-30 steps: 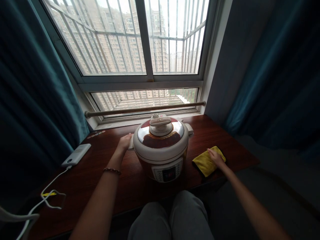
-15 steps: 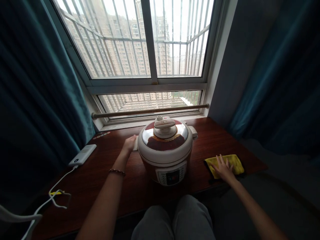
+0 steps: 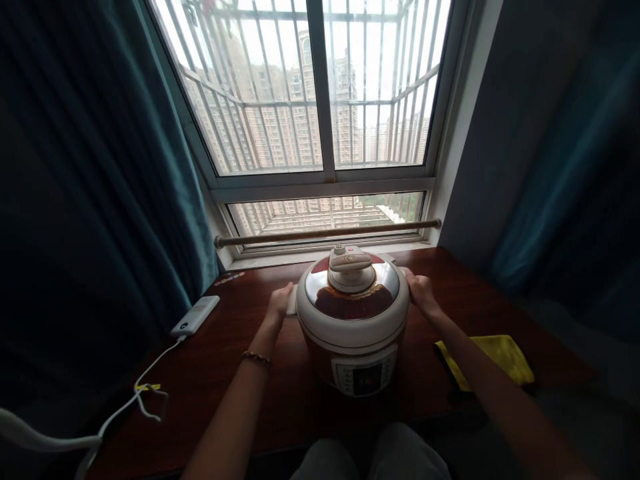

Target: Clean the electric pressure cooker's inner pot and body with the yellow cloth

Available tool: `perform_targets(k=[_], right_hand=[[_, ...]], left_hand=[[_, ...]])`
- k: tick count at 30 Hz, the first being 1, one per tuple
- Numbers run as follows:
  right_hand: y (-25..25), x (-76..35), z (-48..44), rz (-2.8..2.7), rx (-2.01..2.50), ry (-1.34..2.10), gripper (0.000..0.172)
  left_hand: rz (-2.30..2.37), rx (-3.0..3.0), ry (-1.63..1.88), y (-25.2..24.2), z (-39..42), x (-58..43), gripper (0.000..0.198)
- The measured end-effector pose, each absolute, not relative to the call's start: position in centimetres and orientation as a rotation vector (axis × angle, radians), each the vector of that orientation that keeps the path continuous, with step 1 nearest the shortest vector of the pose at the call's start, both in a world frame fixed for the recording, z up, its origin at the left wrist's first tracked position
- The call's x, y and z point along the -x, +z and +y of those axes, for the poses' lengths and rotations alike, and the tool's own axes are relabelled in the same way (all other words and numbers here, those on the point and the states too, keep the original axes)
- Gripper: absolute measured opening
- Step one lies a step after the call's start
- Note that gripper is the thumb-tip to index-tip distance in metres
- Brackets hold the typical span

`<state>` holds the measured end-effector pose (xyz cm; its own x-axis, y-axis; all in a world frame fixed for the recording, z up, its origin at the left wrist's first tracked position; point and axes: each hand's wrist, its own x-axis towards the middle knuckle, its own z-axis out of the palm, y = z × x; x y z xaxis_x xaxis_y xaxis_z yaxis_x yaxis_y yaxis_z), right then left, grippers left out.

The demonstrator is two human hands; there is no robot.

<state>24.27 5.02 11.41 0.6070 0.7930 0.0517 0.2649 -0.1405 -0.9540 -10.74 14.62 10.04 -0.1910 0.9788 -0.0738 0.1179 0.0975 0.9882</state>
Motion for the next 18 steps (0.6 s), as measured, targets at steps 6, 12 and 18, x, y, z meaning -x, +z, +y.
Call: perform_targets(k=[6, 12, 18], right_hand=[[10.6, -25.8, 7.3, -0.784, 1.632, 0.689, 0.046], [8.0, -28.3, 11.7, -0.666, 1.692, 0.547, 0.044], [6.4, -33.1, 13.9, -0.556, 1.799, 0.402, 0.041]], left_hand=[[1.252, -0.909, 1.386, 10.4, 14.1, 8.4, 0.019], [0.961, -0.685, 1.52, 7.6, 16.4, 5.1, 0.027], [0.867, -0.556, 1.537, 4.4, 18.9, 0.2, 0.025]])
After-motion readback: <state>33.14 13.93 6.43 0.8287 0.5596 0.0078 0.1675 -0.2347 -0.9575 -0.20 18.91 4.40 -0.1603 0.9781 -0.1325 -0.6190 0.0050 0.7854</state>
